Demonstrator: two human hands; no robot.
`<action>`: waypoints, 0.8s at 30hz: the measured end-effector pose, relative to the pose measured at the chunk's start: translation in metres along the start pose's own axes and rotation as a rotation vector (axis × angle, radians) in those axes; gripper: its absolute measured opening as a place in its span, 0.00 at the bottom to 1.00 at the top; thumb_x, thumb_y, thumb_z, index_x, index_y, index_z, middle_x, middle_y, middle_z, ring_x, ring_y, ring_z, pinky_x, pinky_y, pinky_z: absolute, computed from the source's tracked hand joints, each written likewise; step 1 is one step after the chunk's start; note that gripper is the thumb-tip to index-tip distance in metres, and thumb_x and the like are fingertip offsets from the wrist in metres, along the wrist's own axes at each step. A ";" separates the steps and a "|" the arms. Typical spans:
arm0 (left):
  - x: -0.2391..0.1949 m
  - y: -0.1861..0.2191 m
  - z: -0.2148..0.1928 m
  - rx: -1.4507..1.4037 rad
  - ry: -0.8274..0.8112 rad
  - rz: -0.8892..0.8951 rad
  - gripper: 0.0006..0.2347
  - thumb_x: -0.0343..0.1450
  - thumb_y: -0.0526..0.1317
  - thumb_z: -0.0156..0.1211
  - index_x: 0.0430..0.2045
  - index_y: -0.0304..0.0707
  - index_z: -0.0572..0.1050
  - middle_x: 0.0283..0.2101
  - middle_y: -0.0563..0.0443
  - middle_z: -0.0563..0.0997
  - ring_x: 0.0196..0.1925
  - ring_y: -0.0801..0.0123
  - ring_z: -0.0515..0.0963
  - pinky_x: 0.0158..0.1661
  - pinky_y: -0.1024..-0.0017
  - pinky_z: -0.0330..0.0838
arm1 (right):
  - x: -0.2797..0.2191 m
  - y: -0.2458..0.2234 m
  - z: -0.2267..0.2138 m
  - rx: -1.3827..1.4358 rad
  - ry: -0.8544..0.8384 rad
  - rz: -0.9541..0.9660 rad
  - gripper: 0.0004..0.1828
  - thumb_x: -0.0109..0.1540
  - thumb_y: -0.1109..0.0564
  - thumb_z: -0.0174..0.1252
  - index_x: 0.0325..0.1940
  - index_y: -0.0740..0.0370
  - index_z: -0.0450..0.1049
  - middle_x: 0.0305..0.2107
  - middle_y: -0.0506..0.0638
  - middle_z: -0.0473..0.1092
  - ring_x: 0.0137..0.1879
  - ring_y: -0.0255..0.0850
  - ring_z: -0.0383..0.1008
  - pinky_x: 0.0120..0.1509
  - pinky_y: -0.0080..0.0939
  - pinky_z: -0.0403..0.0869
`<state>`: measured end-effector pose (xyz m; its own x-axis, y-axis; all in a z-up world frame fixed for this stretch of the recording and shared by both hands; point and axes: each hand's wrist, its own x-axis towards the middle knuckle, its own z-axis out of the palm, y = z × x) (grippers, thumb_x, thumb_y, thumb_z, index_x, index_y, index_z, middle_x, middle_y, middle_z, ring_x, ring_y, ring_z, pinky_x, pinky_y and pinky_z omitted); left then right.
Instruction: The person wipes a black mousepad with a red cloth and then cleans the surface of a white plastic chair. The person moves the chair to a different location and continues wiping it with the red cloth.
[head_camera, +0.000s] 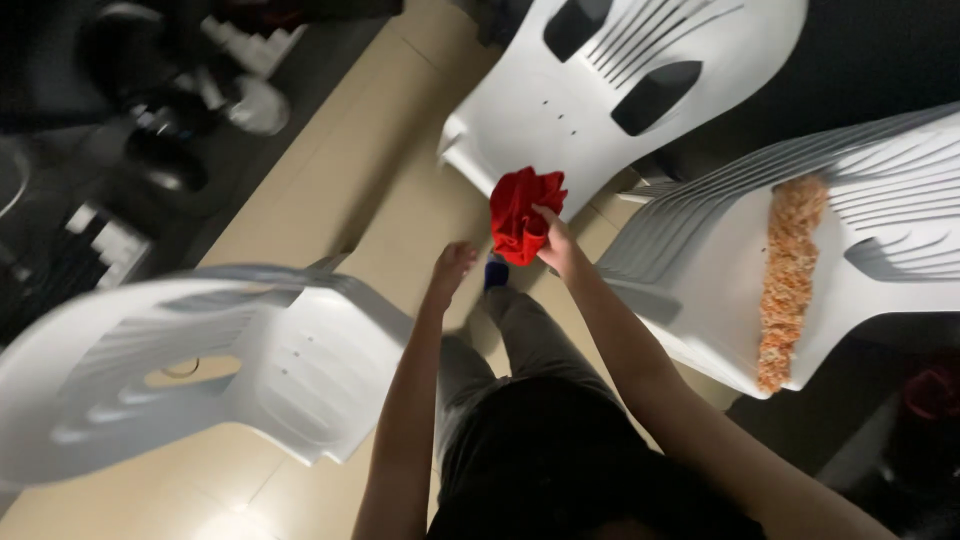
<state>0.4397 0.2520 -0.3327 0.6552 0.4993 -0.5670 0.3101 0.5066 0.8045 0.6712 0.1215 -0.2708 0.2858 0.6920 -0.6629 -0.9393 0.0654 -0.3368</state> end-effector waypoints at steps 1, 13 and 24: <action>0.014 0.019 0.017 -0.003 -0.020 0.019 0.15 0.77 0.46 0.57 0.53 0.39 0.73 0.45 0.52 0.80 0.40 0.76 0.77 0.38 0.77 0.71 | -0.006 -0.018 0.008 -0.008 0.038 -0.005 0.27 0.65 0.51 0.59 0.66 0.61 0.66 0.55 0.53 0.74 0.60 0.48 0.75 0.68 0.54 0.73; 0.117 0.126 0.110 0.644 -0.255 0.343 0.24 0.72 0.48 0.66 0.63 0.46 0.70 0.65 0.38 0.66 0.63 0.50 0.70 0.59 0.57 0.71 | 0.037 -0.088 0.027 0.305 -0.072 -0.155 0.27 0.66 0.46 0.57 0.66 0.59 0.66 0.55 0.53 0.74 0.60 0.49 0.75 0.68 0.53 0.72; 0.290 0.099 0.040 0.581 -0.163 0.278 0.19 0.73 0.42 0.63 0.59 0.43 0.70 0.64 0.45 0.69 0.62 0.52 0.74 0.56 0.58 0.73 | 0.199 -0.110 0.024 -1.090 0.385 -0.416 0.35 0.59 0.44 0.68 0.67 0.56 0.67 0.57 0.59 0.75 0.62 0.51 0.78 0.66 0.51 0.77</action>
<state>0.6879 0.4187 -0.4105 0.8461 0.4209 -0.3269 0.4056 -0.1105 0.9074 0.8270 0.2694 -0.3499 0.7368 0.4926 -0.4631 -0.1658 -0.5324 -0.8301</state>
